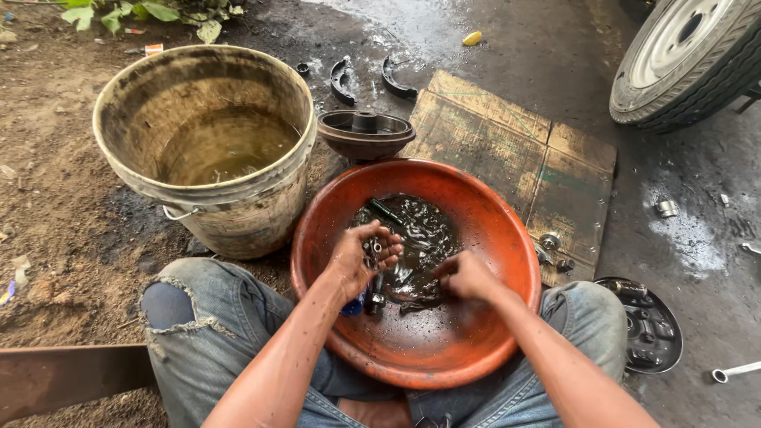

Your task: The person sits on the ground and scrubs various greasy mechanical parts in a red basin filled with dark liquid. They use a blue bottle to apply liquid to the parts and scrub them by hand, then place the cleaned parts on a nearby cardboard sheet.

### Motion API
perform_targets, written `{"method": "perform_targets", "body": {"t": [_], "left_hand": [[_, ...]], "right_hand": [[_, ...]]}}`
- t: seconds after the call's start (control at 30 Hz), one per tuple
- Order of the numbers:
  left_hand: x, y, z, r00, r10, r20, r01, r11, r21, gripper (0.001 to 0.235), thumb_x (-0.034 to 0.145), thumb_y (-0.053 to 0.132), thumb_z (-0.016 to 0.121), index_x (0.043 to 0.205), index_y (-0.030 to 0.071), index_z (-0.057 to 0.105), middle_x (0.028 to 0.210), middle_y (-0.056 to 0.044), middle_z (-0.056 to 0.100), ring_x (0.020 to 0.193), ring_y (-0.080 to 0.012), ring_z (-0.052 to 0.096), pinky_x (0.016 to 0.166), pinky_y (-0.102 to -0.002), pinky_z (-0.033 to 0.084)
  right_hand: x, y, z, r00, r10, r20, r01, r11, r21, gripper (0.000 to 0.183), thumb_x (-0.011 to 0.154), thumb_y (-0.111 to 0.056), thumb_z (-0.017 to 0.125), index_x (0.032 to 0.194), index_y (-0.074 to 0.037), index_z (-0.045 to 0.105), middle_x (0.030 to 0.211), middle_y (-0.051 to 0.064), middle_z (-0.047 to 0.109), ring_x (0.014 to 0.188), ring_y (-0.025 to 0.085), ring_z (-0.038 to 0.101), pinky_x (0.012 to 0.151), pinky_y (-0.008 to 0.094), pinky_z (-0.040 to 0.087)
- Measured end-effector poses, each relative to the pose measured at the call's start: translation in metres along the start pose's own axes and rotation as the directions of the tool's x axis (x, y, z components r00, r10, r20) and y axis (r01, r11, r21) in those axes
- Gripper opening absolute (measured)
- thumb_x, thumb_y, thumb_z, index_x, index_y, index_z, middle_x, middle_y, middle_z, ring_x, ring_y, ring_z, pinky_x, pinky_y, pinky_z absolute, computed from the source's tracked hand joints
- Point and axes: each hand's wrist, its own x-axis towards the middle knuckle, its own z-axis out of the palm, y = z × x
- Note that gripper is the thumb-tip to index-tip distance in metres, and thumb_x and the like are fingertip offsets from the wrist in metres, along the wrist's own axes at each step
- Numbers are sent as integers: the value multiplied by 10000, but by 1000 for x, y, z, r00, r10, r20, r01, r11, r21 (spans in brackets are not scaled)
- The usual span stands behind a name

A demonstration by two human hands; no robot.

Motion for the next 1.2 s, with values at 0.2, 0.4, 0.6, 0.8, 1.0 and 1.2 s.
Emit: {"method": "perform_targets", "body": {"t": [0.2, 0.4, 0.6, 0.8, 1.0, 1.2], "left_hand": [[-2, -12, -1, 998, -60, -5, 60, 998, 10, 254, 1003, 321, 576, 901, 89, 597, 924, -133, 735, 836, -222, 730, 714, -328, 618], [-3, -24, 5, 995, -93, -37, 96, 990, 103, 313, 1046, 342, 473, 972, 66, 602, 893, -119, 718, 830, -217, 716, 724, -332, 611], [-13, -27, 14, 985, -161, 63, 155, 983, 99, 366, 1063, 277, 318, 1036, 56, 610, 884, -124, 704, 800, -202, 697, 731, -345, 638], [-13, -13, 8, 993, -116, 23, 115, 993, 35, 334, 1065, 245, 340, 1034, 52, 612, 950, -127, 711, 806, -204, 705, 705, -321, 608], [0, -16, 4, 994, -88, 58, 90, 996, -20, 351, 1070, 302, 390, 970, 54, 617, 859, -112, 695, 741, -207, 701, 680, -333, 601], [3, 8, -5, 995, 35, 93, -17, 984, -179, 355, 1061, 324, 450, 960, 35, 628, 832, -100, 698, 721, -204, 699, 706, -342, 604]], "right_hand": [[-6, -6, -12, 967, 163, 194, -248, 461, 852, 310, 892, 115, 466, 1119, 127, 677, 991, 145, 726, 803, 185, 695, 770, 312, 637], [-40, -63, -28, 978, 131, 163, -201, 389, 899, 313, 942, 77, 439, 1152, 114, 668, 1016, 166, 713, 851, 191, 722, 818, 337, 645], [-37, -104, -36, 986, 92, 142, -166, 681, 713, 292, 927, 78, 485, 1179, 75, 634, 1047, 176, 734, 795, 209, 771, 768, 347, 626], [-17, -54, -21, 988, 156, 5, -137, 850, 508, 241, 972, -80, 611, 1154, -6, 750, 961, 212, 756, 768, 233, 673, 707, 370, 584], [-25, -22, 3, 993, 31, -116, -96, 783, -615, 296, 800, -185, 721, 1032, -9, 768, 1029, 232, 736, 982, 351, 714, 946, 431, 571], [9, -36, 21, 972, -222, -81, 132, 794, -593, 499, 838, -152, 608, 1336, -116, 598, 1430, 153, 559, 1304, 339, 539, 1078, 439, 463]]}}
